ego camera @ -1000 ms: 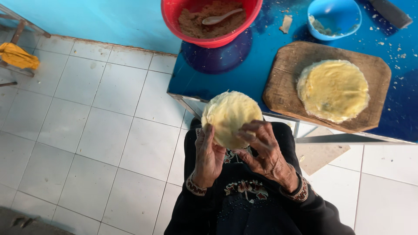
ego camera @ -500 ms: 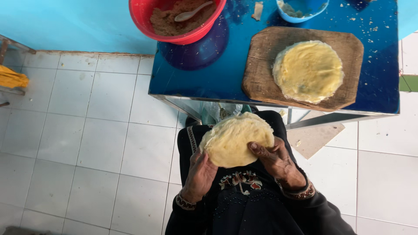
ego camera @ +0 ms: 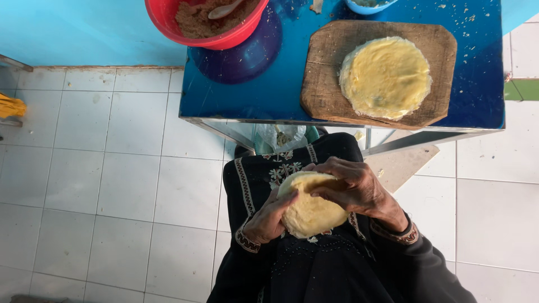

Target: The person sits at a table and stretches a ball of dough by hand, pulling and thinning it into a large round sheet. They peel thin layers off the dough, stretch the pieces further by hand, and stack the finished thin sheets on a wooden board on the table.

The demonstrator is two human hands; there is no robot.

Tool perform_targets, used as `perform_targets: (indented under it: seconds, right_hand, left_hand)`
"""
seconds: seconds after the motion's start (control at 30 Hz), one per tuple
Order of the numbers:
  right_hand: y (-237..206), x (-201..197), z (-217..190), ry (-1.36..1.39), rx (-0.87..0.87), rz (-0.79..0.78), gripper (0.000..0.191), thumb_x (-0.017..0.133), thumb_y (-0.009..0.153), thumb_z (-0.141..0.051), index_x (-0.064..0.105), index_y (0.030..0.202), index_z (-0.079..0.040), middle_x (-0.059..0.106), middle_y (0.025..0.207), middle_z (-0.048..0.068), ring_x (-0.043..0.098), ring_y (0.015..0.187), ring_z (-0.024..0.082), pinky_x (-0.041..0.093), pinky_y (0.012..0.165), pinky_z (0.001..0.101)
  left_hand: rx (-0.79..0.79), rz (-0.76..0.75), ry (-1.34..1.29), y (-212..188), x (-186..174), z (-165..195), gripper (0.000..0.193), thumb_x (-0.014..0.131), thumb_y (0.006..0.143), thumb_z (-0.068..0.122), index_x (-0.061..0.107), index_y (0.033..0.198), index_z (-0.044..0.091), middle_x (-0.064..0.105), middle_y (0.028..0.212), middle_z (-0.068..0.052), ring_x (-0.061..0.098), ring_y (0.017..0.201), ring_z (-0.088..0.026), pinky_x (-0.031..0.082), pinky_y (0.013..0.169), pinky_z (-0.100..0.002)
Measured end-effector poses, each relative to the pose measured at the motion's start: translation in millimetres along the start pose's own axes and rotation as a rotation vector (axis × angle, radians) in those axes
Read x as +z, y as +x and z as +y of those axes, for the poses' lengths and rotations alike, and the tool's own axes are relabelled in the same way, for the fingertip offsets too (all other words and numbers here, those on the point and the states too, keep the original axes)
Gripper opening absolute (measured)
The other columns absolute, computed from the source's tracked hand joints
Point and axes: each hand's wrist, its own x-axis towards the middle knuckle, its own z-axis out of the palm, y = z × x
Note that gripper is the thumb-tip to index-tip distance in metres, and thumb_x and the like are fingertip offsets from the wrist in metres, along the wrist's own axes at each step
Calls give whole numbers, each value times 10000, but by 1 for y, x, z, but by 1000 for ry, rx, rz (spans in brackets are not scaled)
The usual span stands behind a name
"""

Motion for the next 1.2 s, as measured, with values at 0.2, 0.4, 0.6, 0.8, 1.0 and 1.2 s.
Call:
perform_targets:
  seconds: [0.2,0.4,0.6,0.8,1.0,1.2]
  right_hand:
    - [-17,3,32,-681,-195,393,391,735,832,-238,659,1127,7,698,1046,163,671,864,288,548,745,451]
    - [-47,49,33,234,230,230,271,700,1004,-267,703,1108,-16,720,1044,63,738,897,96,622,758,287]
    - [-43,59,24,511,306,250,347,739,958,-245,638,1130,38,620,1057,61,654,972,136,592,884,299]
    - [-43,56,18,646,352,257,321,714,985,-203,644,1175,45,613,1143,80,639,1074,149,567,946,299]
    - [-46,60,24,634,213,242,325,700,979,-180,630,1209,39,601,1208,94,652,1140,168,589,1006,326]
    - [-44,66,29,244,233,256,365,793,865,-166,642,1143,16,643,1135,94,692,1000,150,625,870,292]
  left_hand:
    - [-225,260,-538,-17,3,-22,672,499,1090,265,189,1636,28,360,1650,-245,464,1480,-338,554,1151,-425]
    - [431,267,659,14,30,-15,576,499,1234,281,129,1656,152,385,1676,-140,521,1484,-221,554,1214,-360]
    - [57,393,-137,20,51,-9,595,289,1152,393,222,1641,60,212,1654,-120,345,1532,-241,378,1264,-413]
    - [28,440,-281,22,56,-9,599,305,1132,391,184,1642,100,245,1649,-111,340,1526,-246,360,1266,-404]
    - [153,397,-166,22,56,-9,714,477,1077,397,203,1628,35,364,1568,-165,425,1491,-244,434,1223,-420]
    - [-105,640,-661,23,51,-6,591,500,1062,379,407,1467,-42,612,1309,-184,678,1171,-221,617,962,-331]
